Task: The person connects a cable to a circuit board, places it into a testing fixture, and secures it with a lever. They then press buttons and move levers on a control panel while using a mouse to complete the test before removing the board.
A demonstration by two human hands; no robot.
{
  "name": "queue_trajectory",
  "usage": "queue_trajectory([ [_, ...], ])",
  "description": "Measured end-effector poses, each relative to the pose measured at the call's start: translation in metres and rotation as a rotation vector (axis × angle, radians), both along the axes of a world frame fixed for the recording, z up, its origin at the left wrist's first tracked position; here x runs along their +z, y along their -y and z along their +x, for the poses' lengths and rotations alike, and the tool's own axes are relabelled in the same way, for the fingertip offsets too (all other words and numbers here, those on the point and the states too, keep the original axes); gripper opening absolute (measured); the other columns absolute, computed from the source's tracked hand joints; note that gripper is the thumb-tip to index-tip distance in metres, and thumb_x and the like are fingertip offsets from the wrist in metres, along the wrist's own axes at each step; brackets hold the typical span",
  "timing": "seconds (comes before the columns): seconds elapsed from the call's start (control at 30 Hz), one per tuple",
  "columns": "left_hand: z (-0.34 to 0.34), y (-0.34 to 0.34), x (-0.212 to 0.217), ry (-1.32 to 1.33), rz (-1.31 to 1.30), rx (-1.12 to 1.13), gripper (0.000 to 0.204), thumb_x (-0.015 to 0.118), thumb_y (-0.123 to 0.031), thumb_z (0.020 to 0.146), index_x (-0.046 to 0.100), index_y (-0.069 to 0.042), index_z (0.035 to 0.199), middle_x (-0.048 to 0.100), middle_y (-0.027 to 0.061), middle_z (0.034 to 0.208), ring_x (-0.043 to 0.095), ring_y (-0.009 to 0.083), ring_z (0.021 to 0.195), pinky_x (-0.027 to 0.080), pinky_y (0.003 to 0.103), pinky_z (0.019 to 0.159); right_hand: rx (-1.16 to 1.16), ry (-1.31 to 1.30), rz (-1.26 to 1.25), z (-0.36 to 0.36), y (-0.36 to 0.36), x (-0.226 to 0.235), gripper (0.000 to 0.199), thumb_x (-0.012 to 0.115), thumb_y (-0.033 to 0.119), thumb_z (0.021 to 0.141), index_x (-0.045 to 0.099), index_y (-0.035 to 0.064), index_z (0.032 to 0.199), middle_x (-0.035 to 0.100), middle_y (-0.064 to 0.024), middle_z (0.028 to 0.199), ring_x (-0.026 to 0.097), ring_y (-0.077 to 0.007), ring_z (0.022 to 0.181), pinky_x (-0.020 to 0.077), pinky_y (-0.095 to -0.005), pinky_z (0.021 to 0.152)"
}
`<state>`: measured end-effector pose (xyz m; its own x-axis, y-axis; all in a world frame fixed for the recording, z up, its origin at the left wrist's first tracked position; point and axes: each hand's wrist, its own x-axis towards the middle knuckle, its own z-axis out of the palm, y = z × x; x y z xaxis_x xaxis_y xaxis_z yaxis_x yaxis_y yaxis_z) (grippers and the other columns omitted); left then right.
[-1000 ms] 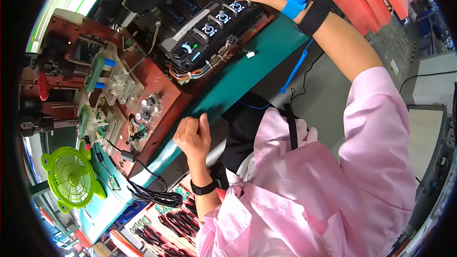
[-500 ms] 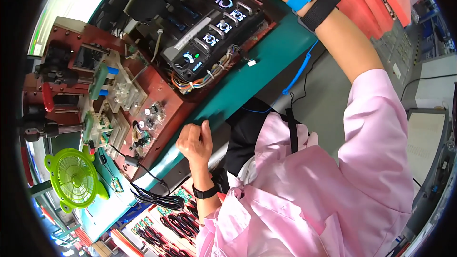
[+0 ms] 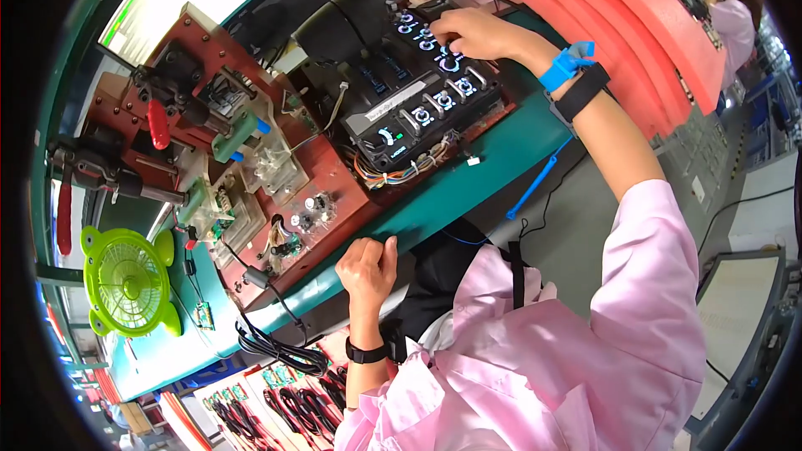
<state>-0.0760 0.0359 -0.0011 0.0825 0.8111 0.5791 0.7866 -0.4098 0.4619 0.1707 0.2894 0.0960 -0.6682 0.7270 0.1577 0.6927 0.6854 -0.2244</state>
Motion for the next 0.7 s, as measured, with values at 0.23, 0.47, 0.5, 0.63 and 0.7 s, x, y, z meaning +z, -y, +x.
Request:
queue_trajectory([
  [0.23,-0.001,0.001,0.006,-0.022,0.016,0.012,0.032,0.066,-0.005,0.07,0.039,-0.004,0.052,0.041,0.0104,0.05,0.042,0.0287,0.044,0.031,0.037,0.041,0.049,-0.275,-0.198,0.006,-0.004,-0.008,0.02,0.055,0.003,0.071,0.058,0.0035,0.09,0.054,-0.0093,0.092,0.052,-0.0181,0.086,0.0415,-0.0302,0.071],
  [0.47,0.0,0.005,0.004,-0.007,0.005,-0.007,0.032,0.067,-0.008,0.068,0.04,-0.006,0.051,0.043,0.0092,0.05,0.046,0.0274,0.044,0.034,0.036,0.04,0.001,-0.334,-0.239,-0.014,-0.033,-0.009,0.013,0.063,0.01,0.07,0.061,0.001,0.079,0.058,-0.0034,0.066,0.054,-0.0127,0.064,0.0431,-0.0261,0.059],
  [0.5,0.0,0.005,0.003,-0.007,0.019,0.011,0.032,0.067,-0.008,0.068,0.04,-0.006,0.051,0.043,0.0092,0.05,0.046,0.0274,0.044,0.034,0.036,0.04,-0.004,-0.407,-0.283,-0.01,-0.039,-0.011,0.013,0.063,0.012,0.071,0.061,0.0007,0.076,0.057,-0.002,0.06,0.054,-0.0121,0.06,0.043,-0.0259,0.057],
  [0.63,-0.001,0.004,0.004,-0.018,0.03,0.007,0.032,0.067,-0.01,0.068,0.041,-0.006,0.051,0.043,0.0078,0.05,0.046,0.0264,0.044,0.035,0.036,0.04,-0.103,-0.405,-0.631,-0.009,-0.065,-0.014,0.011,0.063,0.012,0.072,0.062,0.0013,0.076,0.059,-0.0015,0.066,0.054,-0.01,0.062,0.0414,-0.0231,0.052],
  [0.7,0.0,0.002,0.005,-0.013,0.026,0.002,0.032,0.067,-0.011,0.068,0.041,-0.007,0.051,0.043,0.0072,0.05,0.046,0.0262,0.044,0.035,0.036,0.04,-0.077,-0.423,-0.573,-0.011,-0.074,-0.018,0.011,0.063,0.012,0.072,0.062,0.0015,0.076,0.059,-0.0015,0.067,0.053,-0.0092,0.06,0.0404,-0.0223,0.05],
])
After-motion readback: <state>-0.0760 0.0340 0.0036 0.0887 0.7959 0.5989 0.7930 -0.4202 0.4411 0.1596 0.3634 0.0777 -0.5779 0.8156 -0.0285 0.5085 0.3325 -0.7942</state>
